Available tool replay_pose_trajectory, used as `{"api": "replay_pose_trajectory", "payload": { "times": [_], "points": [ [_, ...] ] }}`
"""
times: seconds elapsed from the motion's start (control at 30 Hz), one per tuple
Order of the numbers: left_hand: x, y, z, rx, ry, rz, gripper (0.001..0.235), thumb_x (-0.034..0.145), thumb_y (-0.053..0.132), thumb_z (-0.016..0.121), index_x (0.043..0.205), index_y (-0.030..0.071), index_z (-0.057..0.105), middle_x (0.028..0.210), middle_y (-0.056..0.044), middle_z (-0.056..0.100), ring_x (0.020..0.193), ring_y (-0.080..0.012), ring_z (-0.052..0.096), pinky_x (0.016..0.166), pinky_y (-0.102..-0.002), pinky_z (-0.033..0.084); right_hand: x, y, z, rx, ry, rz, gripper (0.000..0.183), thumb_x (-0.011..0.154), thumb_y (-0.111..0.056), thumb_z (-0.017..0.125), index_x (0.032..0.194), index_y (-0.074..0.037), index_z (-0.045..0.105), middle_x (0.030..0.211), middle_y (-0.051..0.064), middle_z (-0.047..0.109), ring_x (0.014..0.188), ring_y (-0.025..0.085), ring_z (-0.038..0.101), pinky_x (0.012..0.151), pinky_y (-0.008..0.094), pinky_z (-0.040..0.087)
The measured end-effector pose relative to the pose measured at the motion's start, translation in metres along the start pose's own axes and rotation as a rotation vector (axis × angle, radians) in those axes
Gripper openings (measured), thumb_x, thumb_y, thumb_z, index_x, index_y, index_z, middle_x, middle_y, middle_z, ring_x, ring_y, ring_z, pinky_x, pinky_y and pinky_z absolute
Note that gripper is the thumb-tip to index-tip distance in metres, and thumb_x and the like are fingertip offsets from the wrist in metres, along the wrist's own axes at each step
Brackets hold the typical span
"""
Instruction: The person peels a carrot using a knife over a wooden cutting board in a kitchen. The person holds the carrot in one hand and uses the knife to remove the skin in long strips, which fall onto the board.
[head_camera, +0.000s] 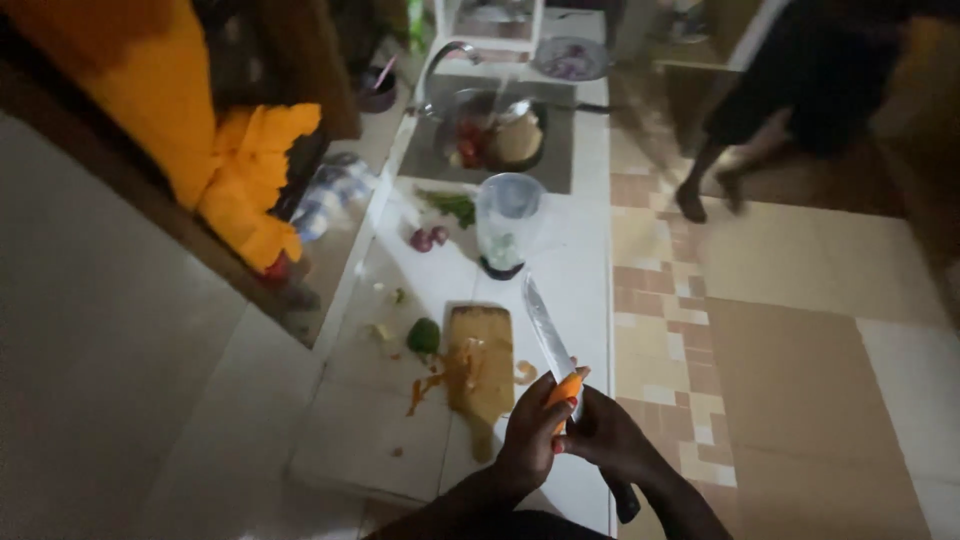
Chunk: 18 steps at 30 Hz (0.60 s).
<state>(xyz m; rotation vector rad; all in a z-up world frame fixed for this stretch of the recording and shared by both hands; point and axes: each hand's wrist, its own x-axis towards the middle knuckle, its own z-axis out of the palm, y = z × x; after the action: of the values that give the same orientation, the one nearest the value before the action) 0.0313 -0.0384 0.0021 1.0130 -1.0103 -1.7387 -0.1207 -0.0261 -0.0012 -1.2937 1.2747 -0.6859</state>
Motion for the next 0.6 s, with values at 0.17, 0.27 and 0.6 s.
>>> {"api": "replay_pose_trajectory", "payload": {
  "times": [0.17,0.27,0.6],
  "points": [
    [0.009,0.013,-0.006,0.019,0.033,0.205,0.047,0.093,0.018,0.054,0.134,-0.003,0.063,0.144,-0.016,0.064,0.139,-0.0224,0.057,0.117,-0.033,0.040,0.036,0.015,-0.002,-0.075,-0.053,0.173,0.059,0.068,-0.048,0.087,0.102,-0.006,0.062,0.067,0.004,0.056,0.055,0.012,0.051,0.047,0.028,0.045],
    [0.022,0.012,-0.007,0.047,0.126,0.158,0.050,0.090,0.024,0.056,0.134,0.003,0.066,0.146,-0.013,0.064,0.138,-0.0221,0.058,0.114,-0.033,0.043,0.053,0.012,-0.008,-0.186,-0.091,0.130,0.042,0.080,-0.032,0.082,0.114,-0.012,0.070,0.086,0.003,0.075,0.061,0.011,0.061,0.053,0.027,0.051],
    [0.105,-0.062,0.054,-0.374,0.399,0.149,0.054,0.085,0.018,0.067,0.136,0.002,0.060,0.137,-0.013,0.068,0.124,-0.0202,0.062,0.106,-0.033,0.049,0.083,0.062,-0.085,-0.214,-0.249,0.176,0.009,0.093,-0.011,0.061,0.102,-0.014,0.063,0.076,0.000,0.058,0.061,0.013,0.041,0.051,0.032,0.039]
  ]
}}
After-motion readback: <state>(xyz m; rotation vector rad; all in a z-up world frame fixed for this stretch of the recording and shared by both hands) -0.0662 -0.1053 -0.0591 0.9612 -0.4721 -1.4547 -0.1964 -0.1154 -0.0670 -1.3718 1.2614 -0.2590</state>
